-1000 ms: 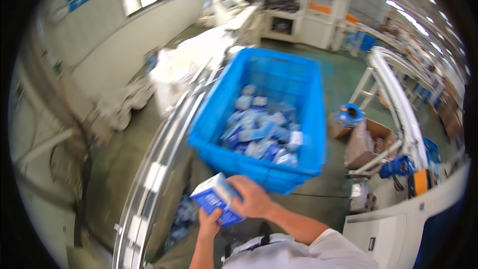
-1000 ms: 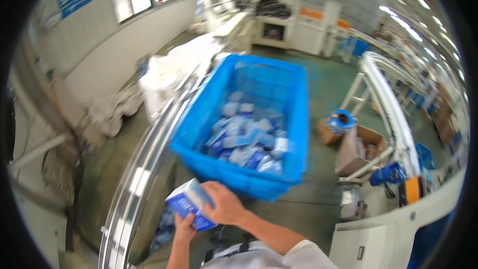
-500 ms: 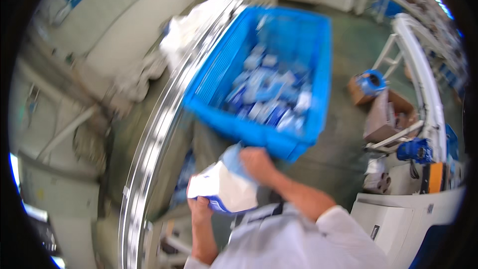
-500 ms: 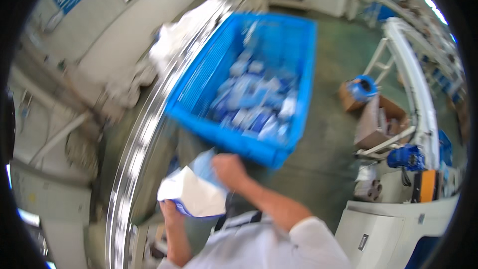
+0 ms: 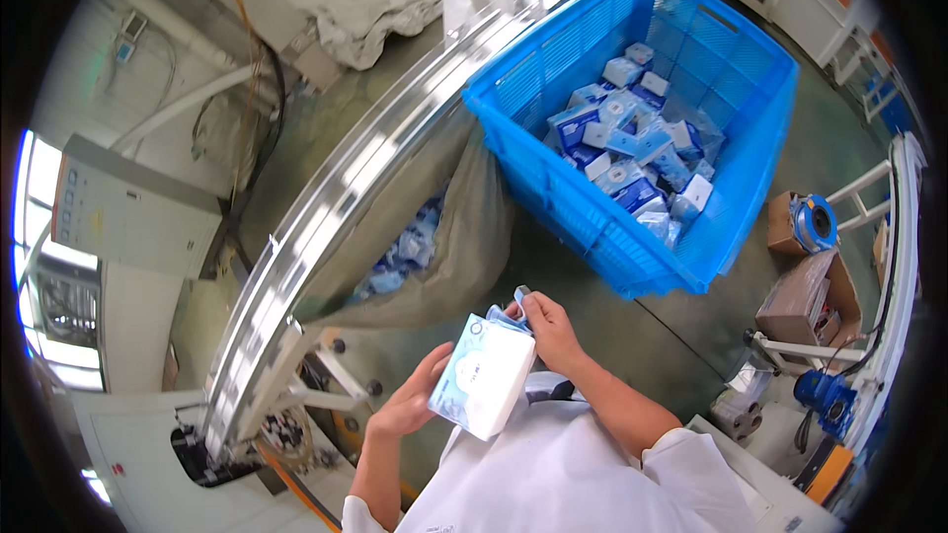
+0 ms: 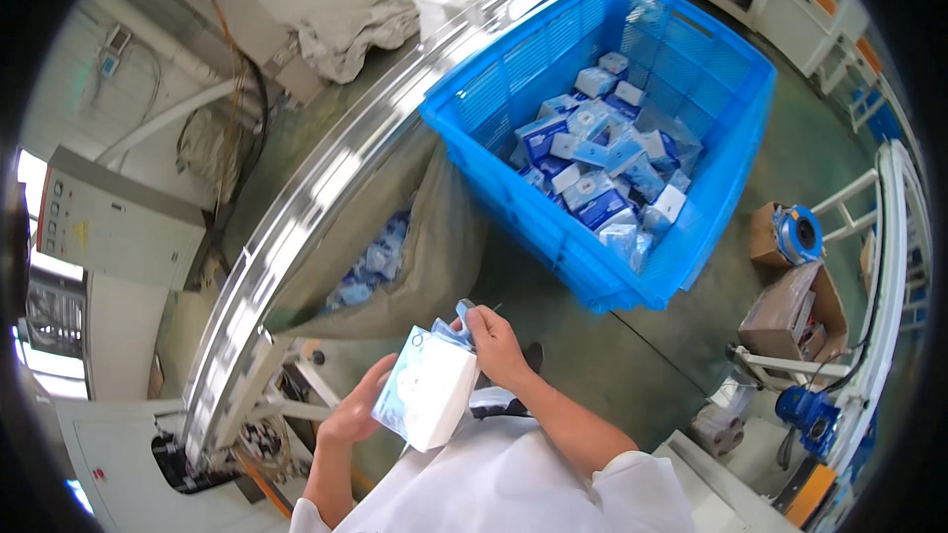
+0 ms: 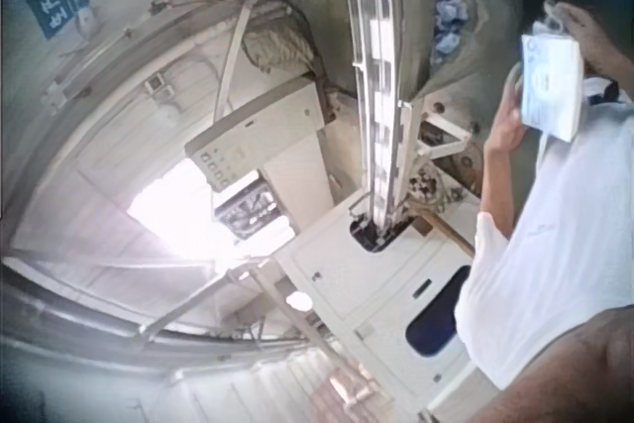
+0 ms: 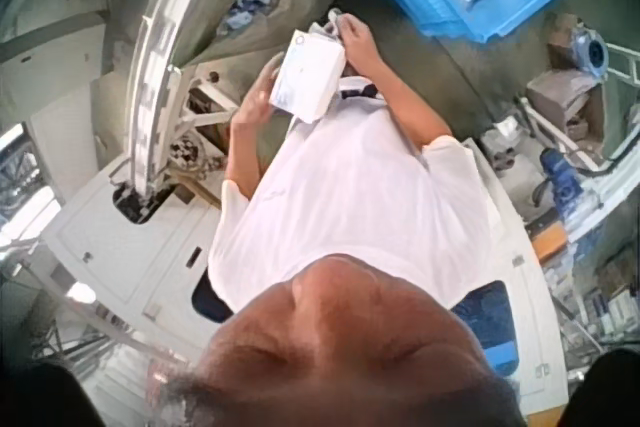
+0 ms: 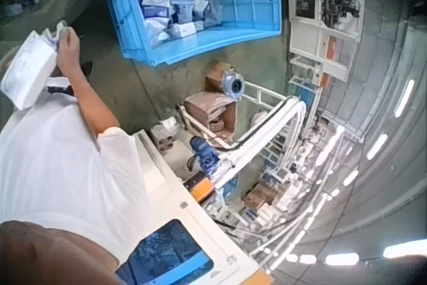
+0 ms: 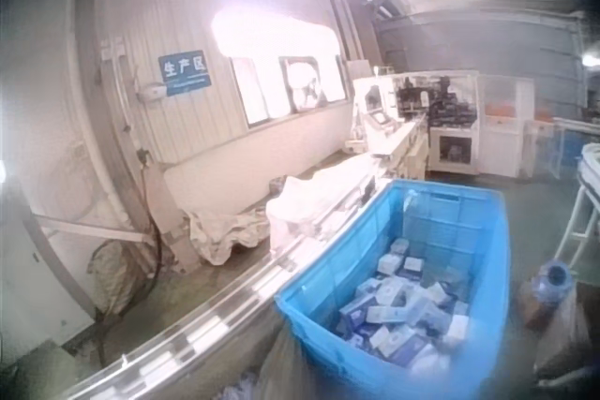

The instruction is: The person picks up blue-packaged items from a large blue crate and places them onto a conveyor belt, occasionally handling loose white tissues.

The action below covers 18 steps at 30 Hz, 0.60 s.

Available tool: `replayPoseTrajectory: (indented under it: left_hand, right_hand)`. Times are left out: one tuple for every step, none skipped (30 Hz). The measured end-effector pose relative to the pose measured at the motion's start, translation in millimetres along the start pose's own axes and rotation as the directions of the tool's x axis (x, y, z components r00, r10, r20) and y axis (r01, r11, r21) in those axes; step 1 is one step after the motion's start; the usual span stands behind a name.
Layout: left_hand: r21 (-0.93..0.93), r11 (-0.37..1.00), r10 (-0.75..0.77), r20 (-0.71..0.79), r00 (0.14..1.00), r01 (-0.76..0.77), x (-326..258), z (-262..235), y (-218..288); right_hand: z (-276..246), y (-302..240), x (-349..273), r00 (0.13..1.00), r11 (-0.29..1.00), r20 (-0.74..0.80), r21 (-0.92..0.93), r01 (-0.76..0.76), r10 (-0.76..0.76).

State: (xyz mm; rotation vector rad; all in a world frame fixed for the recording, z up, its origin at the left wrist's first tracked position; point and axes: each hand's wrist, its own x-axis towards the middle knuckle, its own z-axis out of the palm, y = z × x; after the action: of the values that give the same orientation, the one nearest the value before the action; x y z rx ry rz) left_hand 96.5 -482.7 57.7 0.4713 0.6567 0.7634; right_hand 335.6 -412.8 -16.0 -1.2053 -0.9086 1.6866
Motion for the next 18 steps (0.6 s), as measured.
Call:
replayPoseTrajectory:
  left_hand:
    - [0.052, 0.993, -0.098, -0.125, 0.987, 0.105, 0.2, -4.5, -9.8]
    - [0.096, 0.972, -0.185, -0.243, 0.952, 0.213, 2.1, -6.3, -14.7]
    - [0.074, 0.959, -0.248, -0.256, 0.934, 0.275, 1.0, -2.2, -13.6]
    - [0.084, 0.945, -0.297, -0.181, 0.938, 0.315, -1.0, -6.7, -15.1]
    - [0.112, 0.928, -0.346, -0.097, 0.933, 0.356, -0.3, -10.4, -15.1]
    - [0.125, 0.913, -0.389, -0.019, 0.921, 0.388, -1.8, -18.1, -19.1]
    - [0.12, 0.919, -0.38, 0.017, 0.925, 0.375, 3.5, -25.0, -22.5]
    - [0.243, 0.897, -0.405, 0.115, 0.907, 0.37, 17.4, -23.5, -17.5]
    - [0.351, 0.869, -0.434, 0.204, 0.877, 0.349, 31.4, -26.5, -11.7]
    - [0.467, 0.828, -0.477, 0.297, 0.827, 0.31, 46.4, -24.2, -1.6]
    - [0.569, 0.751, -0.548, 0.254, 0.797, 0.336, 58.4, -19.4, 12.8]
    - [0.585, 0.776, -0.44, 0.231, 0.868, 0.238, 59.8, -22.7, 28.0]
    - [0.602, 0.786, -0.324, 0.207, 0.923, 0.14, 57.8, -29.4, 45.2]
    - [0.62, 0.783, -0.208, 0.187, 0.96, 0.049, 52.1, -37.3, 59.1]
    - [0.726, 0.685, -0.059, 0.134, 0.989, -0.057, 47.4, -48.6, 73.5]
    - [0.769, 0.638, -0.038, 0.09, 0.995, -0.045, 44.7, -61.9, 90.7]
    - [0.81, 0.586, -0.019, 0.047, 0.999, -0.027, 47.7, -75.2, 108.4]
    - [0.845, 0.535, -0.001, 0.005, 1.0, -0.004, 51.1, -87.7, 127.0]
  right_hand:
    - [4.1, -11.2, -6.5, 0.999, 0.993, 0.004, -0.106, 0.042, -0.042]
    - [6.8, -19.6, -6.5, 0.995, 0.973, 0.015, -0.21, 0.097, -0.096]
    - [6.6, -16.5, -2.1, 0.994, 0.972, 0.025, -0.21, 0.106, -0.103]
    - [2.4, -9.2, 5.2, 0.999, 0.981, 0.025, -0.188, 0.046, -0.042]
    - [2.0, -8.5, 20.6, 0.995, 0.997, 0.066, -0.019, -0.076, 0.077]
    - [8.2, -13.0, 37.8, 0.97, 0.967, 0.136, 0.134, -0.218, 0.2]
    - [30.5, -15.3, 46.5, 0.926, 0.924, 0.152, 0.116, -0.364, 0.346]
    - [40.6, 26.1, 64.6, 0.935, 0.975, 0.285, 0.009, -0.22, 0.209]
    - [73.2, 13.1, 64.3, 0.871, 0.922, 0.307, -0.068, -0.382, 0.383]
    - [83.8, 54.5, 74.7, 0.777, 0.945, 0.537, -0.206, -0.255, 0.327]
    - [94.4, 75.5, 81.6, 0.625, 0.957, 0.725, -0.231, -0.176, 0.29]
    - [103.8, 63.4, 81.9, 0.6, 0.923, 0.716, -0.369, -0.11, 0.357]
    - [99.8, 56.0, 89.3, 0.6, 0.86, 0.668, -0.121, -0.496, 0.44]
    - [87.0, 46.7, 93.2, 0.57, 0.618, 0.632, 0.177, -0.766, 0.526]
    - [67.7, 18.2, 101.2, 0.553, 0.602, 0.656, 0.184, -0.777, 0.513]
    - [52.3, -11.3, 105.6, 0.539, 0.582, 0.676, 0.197, -0.789, 0.502]
    - [46.7, -18.4, 104.9, 0.664, 0.708, 0.618, 0.234, -0.667, 0.421]
    - [49.0, -22.8, 102.0, 0.769, 0.812, 0.554, 0.258, -0.524, 0.32]
